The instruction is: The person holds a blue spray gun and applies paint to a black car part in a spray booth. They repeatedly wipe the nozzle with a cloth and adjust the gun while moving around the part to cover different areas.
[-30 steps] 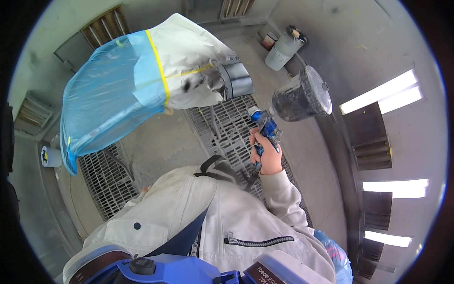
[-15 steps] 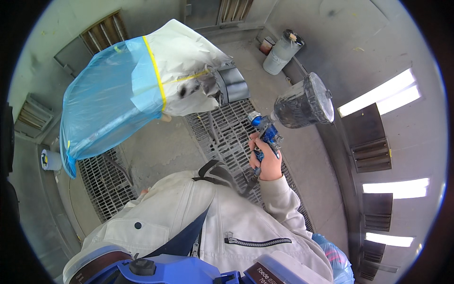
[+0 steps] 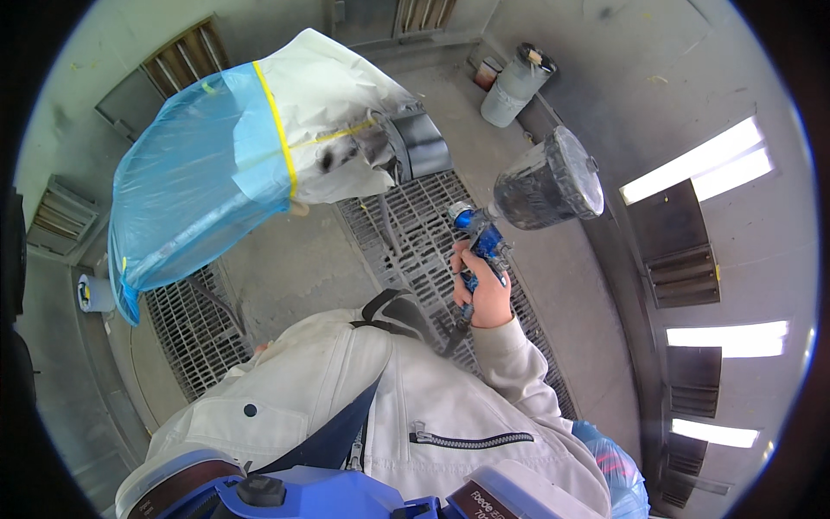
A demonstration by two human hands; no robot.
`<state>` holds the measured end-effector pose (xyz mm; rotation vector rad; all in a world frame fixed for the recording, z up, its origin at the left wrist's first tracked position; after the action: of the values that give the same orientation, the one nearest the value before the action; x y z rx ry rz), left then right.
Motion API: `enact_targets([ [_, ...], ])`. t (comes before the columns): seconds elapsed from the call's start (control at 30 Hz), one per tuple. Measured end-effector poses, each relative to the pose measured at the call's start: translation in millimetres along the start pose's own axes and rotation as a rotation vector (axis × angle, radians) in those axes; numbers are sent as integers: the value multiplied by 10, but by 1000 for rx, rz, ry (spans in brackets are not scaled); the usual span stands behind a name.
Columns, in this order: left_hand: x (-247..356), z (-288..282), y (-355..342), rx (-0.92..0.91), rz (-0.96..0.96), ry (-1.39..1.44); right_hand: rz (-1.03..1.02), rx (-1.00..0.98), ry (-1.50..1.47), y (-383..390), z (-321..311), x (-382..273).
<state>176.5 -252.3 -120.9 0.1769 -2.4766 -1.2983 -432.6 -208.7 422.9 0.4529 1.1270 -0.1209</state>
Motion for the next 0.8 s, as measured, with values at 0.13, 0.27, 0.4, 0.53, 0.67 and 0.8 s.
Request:
enact_targets([
  [0.13, -11, 0, 14, 13, -14, 46, -7, -30, 7, 0, 14, 5],
  [0.27, 78, -30, -25, 11, 28, -29, 9, -7, 7, 0, -21, 31],
  [0.4, 90, -29, -52, -19, 36, -33, 14, 1, 6, -16, -26, 44],
  [0.53, -1, -121, -25, 74, 27, 83, 3, -27, -7, -24, 13, 33],
  [0.67, -97, -101, -78, 15, -33, 71, 11, 4, -8, -14, -3, 27],
  [0.8, -108, -126, -76, 35, -57, 89, -2, 3, 0, -14, 2, 22],
])
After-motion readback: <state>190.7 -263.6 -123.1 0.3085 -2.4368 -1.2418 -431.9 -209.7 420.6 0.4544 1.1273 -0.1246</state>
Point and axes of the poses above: each hand's wrist, its own y-axis away from the middle knuckle, its own z-axis out of the palm, x = y × z, the point moved 10 cm from there along -y, towards the middle knuckle, and after that the axes turned 10 degrees about -x, right-handed, at the moved point
